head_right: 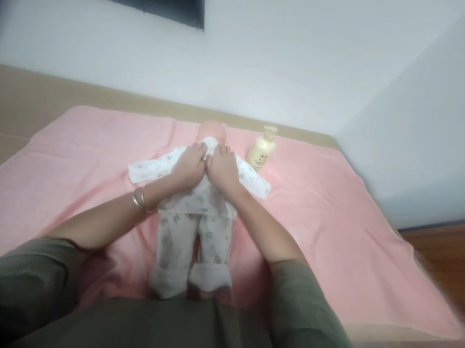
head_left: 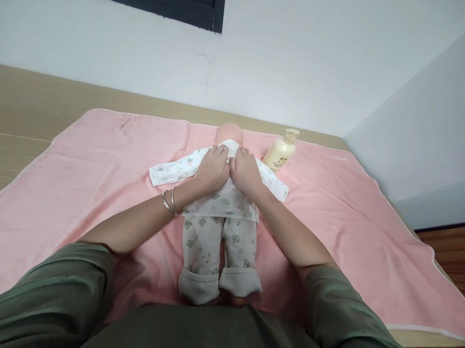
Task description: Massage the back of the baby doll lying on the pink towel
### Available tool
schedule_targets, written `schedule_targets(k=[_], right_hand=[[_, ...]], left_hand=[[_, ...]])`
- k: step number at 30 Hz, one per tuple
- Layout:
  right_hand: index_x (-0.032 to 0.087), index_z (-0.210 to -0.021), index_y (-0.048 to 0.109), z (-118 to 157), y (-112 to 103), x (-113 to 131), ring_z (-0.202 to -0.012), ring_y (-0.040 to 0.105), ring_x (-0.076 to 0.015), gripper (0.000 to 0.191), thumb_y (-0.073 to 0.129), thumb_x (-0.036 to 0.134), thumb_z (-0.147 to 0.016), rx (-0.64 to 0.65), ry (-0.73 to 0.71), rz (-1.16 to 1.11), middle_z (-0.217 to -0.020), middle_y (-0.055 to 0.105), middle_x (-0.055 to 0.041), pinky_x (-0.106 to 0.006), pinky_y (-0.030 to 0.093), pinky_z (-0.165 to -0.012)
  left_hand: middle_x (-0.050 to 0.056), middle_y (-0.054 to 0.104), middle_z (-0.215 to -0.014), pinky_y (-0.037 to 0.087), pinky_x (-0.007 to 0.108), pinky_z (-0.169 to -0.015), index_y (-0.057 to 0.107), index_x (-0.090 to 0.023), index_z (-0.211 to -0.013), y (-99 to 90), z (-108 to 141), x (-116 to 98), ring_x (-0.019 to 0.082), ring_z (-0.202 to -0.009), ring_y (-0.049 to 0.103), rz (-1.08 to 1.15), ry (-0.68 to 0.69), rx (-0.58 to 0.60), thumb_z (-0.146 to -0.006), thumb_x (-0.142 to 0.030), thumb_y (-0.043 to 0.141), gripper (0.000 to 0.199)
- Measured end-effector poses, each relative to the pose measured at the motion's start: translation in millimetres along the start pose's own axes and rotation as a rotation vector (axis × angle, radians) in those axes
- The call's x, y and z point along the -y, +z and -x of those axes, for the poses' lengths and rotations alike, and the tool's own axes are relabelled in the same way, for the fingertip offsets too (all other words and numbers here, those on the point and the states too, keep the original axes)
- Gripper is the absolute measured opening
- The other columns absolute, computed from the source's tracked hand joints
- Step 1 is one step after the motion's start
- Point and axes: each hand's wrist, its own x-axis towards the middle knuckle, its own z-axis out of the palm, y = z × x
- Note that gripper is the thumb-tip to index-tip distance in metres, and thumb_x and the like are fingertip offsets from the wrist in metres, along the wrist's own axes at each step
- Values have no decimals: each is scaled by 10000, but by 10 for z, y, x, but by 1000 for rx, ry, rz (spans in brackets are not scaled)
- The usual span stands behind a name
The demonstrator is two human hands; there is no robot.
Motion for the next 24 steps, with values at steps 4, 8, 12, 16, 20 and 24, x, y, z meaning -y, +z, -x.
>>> schedule_targets(k=[4,8,12,16,20,24], right_hand=[[-36,-1532,365,360,63,337,-1528,244,-438,620,353,278,-997,-19,-166,95,-1620,314,-266,-600,203,-1254],[1,-1549,364,453,35,427,-1550,204,-414,609,355,247,-992,21,-214,71,-1640,311,-212,-595,175,-1272],[123,-1524,445,224,-24,219,-1542,263,-362,538,287,255,-1027,49,-165,-40,-1640,346,-142,-597,234,-1253],[136,-1509,455,-46,-11,-101,-1517,323,-360,536,293,348,-1045,25,-31,-109,-1616,379,-164,-605,266,-1236],[118,-1450,507,-147,-107,-254,-1510,344,-361,548,291,407,-1037,12,50,-174,-1576,433,-186,-616,293,-1222],[144,-1554,356,-33,-345,-104,-1563,259,-271,587,187,393,-1050,-173,-46,-192,-1639,349,-120,-529,274,-1270]], left_hand=[[148,668,-1353,436,417,-1178,656,-89,-1253,-41,-147,182,259,-1275,602,236,-241,6,-896,-190,326,496],[119,680,-1348,435,416,-1180,667,-124,-1245,-9,-142,256,242,-1278,606,312,-298,-53,-908,-219,342,478],[137,692,-1311,411,455,-1186,665,-117,-1231,71,-83,238,255,-1257,605,251,-238,-125,-952,-251,306,474],[146,687,-1295,421,461,-1165,648,-114,-1253,117,-72,230,271,-1241,597,171,-179,-120,-937,-255,342,462],[154,669,-1315,414,485,-1162,637,-121,-1263,130,-67,227,288,-1248,586,138,-182,-117,-932,-264,349,461],[157,659,-1328,415,480,-1159,625,-115,-1275,138,-48,218,288,-1257,577,161,-198,-134,-923,-263,361,464]])
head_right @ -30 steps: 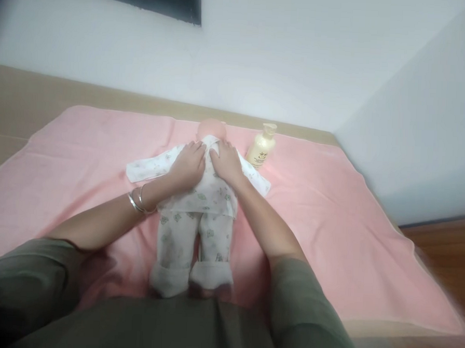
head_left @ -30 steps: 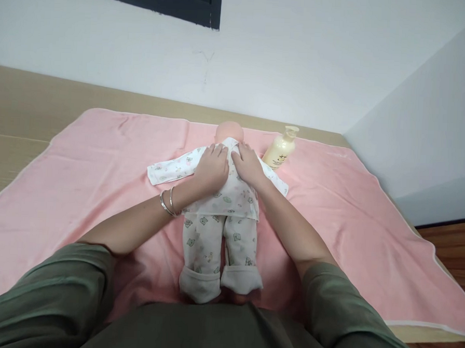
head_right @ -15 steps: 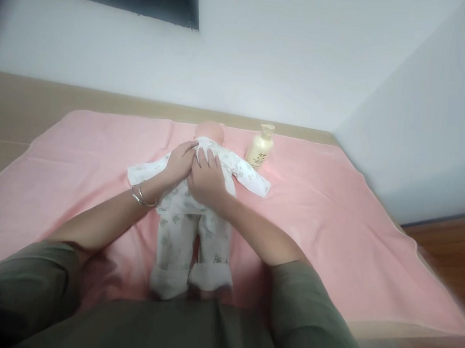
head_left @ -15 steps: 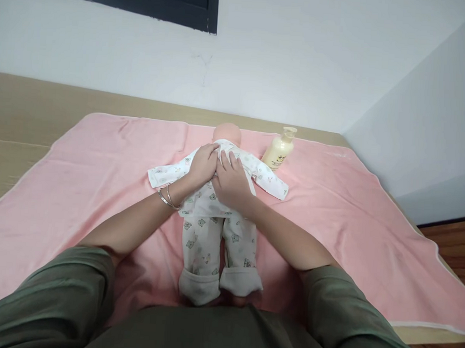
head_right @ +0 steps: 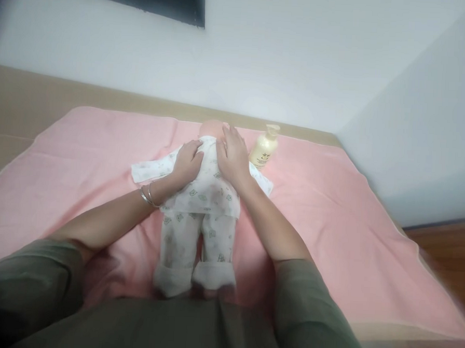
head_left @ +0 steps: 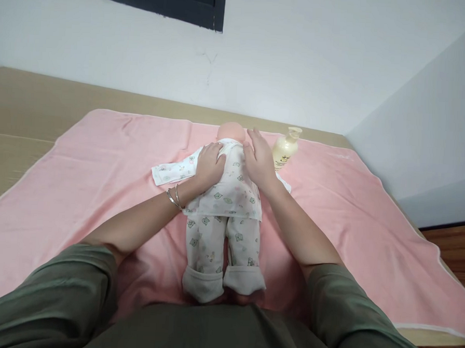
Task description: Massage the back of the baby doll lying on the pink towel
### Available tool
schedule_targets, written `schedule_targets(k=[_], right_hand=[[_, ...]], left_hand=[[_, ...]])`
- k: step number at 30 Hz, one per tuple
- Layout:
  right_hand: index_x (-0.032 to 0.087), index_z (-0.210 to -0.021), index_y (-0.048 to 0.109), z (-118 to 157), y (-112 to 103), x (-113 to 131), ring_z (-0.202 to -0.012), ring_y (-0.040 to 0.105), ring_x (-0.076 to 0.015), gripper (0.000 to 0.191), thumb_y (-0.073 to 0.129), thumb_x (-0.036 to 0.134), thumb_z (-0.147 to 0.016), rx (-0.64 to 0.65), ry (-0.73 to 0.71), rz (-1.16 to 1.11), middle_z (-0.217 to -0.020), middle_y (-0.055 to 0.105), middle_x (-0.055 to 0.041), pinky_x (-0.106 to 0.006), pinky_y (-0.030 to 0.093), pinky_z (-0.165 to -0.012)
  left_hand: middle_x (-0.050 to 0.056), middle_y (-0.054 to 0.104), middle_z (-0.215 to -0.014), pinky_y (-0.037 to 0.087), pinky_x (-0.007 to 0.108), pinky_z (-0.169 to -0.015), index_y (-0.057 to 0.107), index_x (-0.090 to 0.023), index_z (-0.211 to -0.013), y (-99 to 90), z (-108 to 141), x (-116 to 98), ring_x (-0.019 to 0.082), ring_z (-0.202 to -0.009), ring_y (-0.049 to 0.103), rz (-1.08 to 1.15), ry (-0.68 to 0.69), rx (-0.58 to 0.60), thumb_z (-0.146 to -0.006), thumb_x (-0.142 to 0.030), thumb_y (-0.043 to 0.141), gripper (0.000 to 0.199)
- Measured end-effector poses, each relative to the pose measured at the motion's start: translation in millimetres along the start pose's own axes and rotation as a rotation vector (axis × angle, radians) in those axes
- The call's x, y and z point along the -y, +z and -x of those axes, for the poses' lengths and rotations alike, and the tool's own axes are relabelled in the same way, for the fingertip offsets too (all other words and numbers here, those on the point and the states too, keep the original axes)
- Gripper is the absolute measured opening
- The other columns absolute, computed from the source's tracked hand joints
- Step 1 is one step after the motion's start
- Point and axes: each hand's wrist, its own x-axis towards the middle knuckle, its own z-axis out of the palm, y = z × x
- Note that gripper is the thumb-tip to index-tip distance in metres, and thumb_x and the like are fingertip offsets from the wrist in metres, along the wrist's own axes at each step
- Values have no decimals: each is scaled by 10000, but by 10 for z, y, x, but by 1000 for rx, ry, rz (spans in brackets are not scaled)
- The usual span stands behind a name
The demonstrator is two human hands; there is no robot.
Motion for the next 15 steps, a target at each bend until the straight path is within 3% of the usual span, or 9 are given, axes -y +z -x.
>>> schedule_targets(k=[2,5,7,9,11,15], right_hand=[[154,-1580,298,75,-46,135,-1589,177,-260,586,178,360,-1045,-92,-40,47,-1685,240,-97,-535,240,-1281],[151,-1605,231,165,56,232,-1609,19,-291,608,251,333,-1026,-159,-42,124,-1711,128,-101,-604,164,-1279],[128,-1601,250,174,191,207,-1603,22,-334,624,311,329,-1012,-43,-36,143,-1696,174,-140,-643,154,-1264],[106,-1564,340,143,289,148,-1584,132,-367,599,339,327,-1008,143,-39,125,-1662,264,-177,-654,188,-1249],[108,-1529,404,102,294,108,-1569,196,-363,571,342,329,-1007,216,-50,84,-1653,288,-180,-639,217,-1249],[166,-1605,235,106,116,174,-1603,-5,-335,629,315,318,-1000,-40,-30,86,-1709,118,-119,-672,156,-1256]], left_hand=[[153,658,-1329,411,467,-1164,626,-112,-1275,0,7,0,282,-1251,580,5,0,-6,-920,-259,362,465],[161,655,-1337,405,459,-1169,626,-101,-1268,3,8,8,277,-1254,579,10,13,-5,-922,-252,351,466],[153,658,-1336,407,455,-1168,623,-111,-1267,12,7,20,269,-1263,575,12,19,-7,-925,-246,342,463],[137,666,-1327,406,451,-1168,624,-126,-1263,24,6,33,263,-1265,575,6,19,-12,-926,-240,341,455],[126,674,-1314,405,449,-1167,627,-132,-1255,32,8,41,262,-1257,581,-3,23,-17,-923,-237,348,447],[119,687,-1282,430,444,-1139,637,-151,-1235,26,12,37,260,-1216,597,-17,26,-21,-918,-230,351,434]])
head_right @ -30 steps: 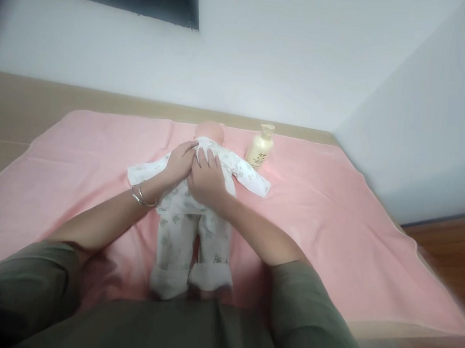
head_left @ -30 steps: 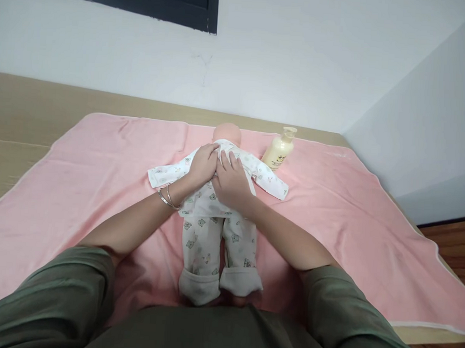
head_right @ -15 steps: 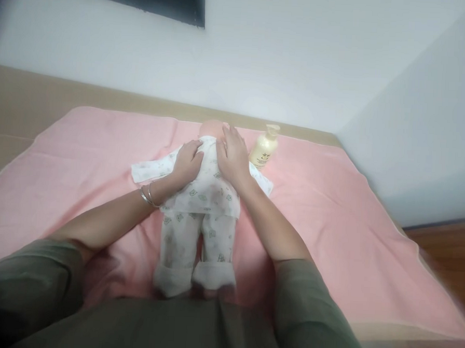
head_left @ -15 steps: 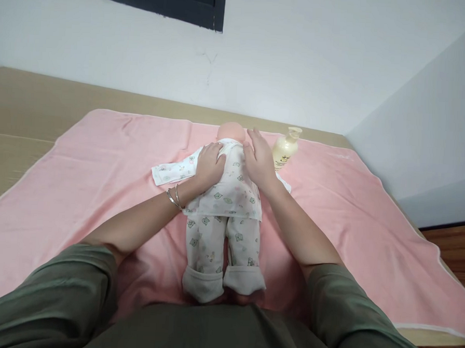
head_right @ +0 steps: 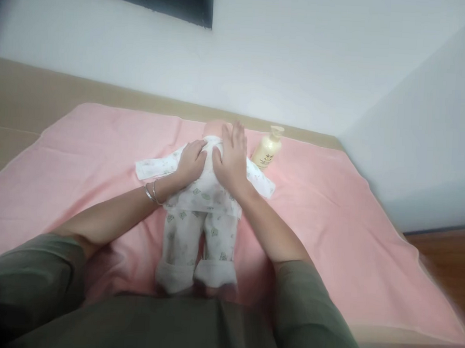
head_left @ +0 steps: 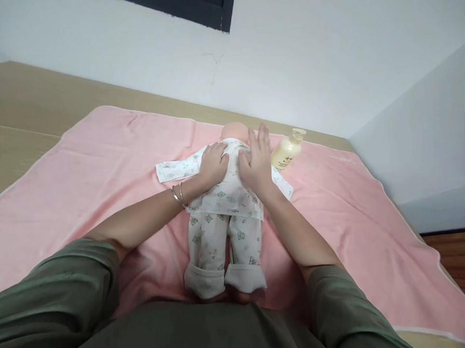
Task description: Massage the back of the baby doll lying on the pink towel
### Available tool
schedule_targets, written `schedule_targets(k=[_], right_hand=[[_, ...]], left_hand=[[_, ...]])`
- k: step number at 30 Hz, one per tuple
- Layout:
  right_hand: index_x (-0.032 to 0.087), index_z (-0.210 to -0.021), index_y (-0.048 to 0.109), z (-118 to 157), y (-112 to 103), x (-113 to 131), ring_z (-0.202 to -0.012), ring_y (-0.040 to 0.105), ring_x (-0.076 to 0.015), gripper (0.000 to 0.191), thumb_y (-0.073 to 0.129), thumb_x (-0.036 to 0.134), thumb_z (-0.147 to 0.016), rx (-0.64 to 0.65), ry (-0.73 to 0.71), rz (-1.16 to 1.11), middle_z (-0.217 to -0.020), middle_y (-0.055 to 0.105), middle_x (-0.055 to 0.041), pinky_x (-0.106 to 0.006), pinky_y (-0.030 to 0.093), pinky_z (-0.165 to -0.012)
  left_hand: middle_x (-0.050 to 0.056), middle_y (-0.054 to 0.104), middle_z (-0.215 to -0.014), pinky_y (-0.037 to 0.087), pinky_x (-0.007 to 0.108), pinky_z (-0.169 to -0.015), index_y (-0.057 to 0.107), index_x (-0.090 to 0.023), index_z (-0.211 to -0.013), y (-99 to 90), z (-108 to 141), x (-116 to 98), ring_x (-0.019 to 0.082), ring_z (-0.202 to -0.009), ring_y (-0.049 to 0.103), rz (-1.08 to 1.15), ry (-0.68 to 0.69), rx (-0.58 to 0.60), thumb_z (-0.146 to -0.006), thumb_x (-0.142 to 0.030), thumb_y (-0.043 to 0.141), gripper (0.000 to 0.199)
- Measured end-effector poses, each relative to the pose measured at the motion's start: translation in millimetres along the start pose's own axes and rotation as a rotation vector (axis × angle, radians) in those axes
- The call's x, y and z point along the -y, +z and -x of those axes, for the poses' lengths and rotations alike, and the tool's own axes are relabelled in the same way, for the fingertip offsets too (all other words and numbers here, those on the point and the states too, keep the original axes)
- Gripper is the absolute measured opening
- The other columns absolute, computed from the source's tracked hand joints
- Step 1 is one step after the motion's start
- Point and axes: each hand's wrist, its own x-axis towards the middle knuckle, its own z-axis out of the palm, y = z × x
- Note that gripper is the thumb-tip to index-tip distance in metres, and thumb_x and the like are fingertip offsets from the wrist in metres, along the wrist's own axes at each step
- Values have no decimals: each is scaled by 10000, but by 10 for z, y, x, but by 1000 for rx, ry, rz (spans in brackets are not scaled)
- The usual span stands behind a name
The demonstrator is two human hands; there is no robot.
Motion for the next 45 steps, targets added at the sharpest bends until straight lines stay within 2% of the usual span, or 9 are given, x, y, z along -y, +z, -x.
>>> schedule_targets(k=[4,10,16,21,28,33,36,40,45], right_hand=[[169,-1636,106,69,-12,80,-1571,-174,-404,697,331,378,-1010,-107,77,93,-1714,19,-138,-784,90,-1189],[244,-1565,366,28,215,-51,-1591,77,-371,582,292,494,-1045,312,-24,-18,-1707,157,-116,-750,122,-1209],[213,-1635,159,36,120,-29,-1589,-112,-371,726,375,522,-1015,7,-16,17,-1722,6,-123,-744,47,-1213],[241,-1586,335,24,165,-51,-1592,94,-356,621,268,539,-1045,354,-83,-8,-1696,203,-117,-727,96,-1225],[229,-1634,173,53,65,-4,-1595,-137,-319,676,288,516,-1033,-27,-7,-11,-1728,19,-66,-668,53,-1263],[215,-1577,355,31,174,-61,-1593,99,-355,606,247,503,-1055,316,-121,-31,-1689,230,-119,-688,134,-1246],[193,-1548,413,6,194,-98,-1585,142,-365,614,228,518,-1061,383,-146,-61,-1678,255,-138,-687,146,-1245],[167,-1535,440,-54,-4,-117,-1581,202,-306,618,257,514,-1057,370,-191,-224,-1677,265,-128,-559,207,-1288],[251,-1538,439,-194,-452,-239,-1580,222,-254,679,325,661,-1008,195,-150,-322,-1685,264,-45,-488,227,-1303]], left_hand=[[122,680,-1296,432,434,-1137,636,-155,-1237,-12,-4,-11,255,-1212,595,-12,-1,5,-921,-225,352,431],[141,674,-1303,428,423,-1131,620,-118,-1258,-11,-9,-5,261,-1230,586,-34,-2,27,-920,-213,351,443],[137,672,-1310,419,429,-1141,619,-130,-1262,-13,-3,-7,263,-1233,578,-16,-6,19,-928,-236,350,442],[156,684,-1260,442,441,-1103,640,-119,-1206,-28,-5,-10,281,-1184,595,9,8,31,-920,-234,345,426],[145,683,-1268,415,456,-1137,639,-137,-1227,-8,-5,-5,292,-1212,586,44,-8,6,-913,-259,361,437],[148,685,-1258,422,465,-1119,647,-151,-1203,-10,-5,5,297,-1196,588,80,-9,25,-897,-244,357,432],[157,680,-1278,413,464,-1134,646,-142,-1212,-15,-6,12,297,-1215,585,100,-21,18,-899,-255,358,440],[147,677,-1314,400,459,-1166,650,-137,-1242,-37,-30,0,298,-1262,578,124,-46,40,-891,-275,382,463],[179,604,-1433,349,466,-1227,599,-97,-1345,-122,-138,-151,318,-1381,523,241,-262,100,-881,-303,433,534]])
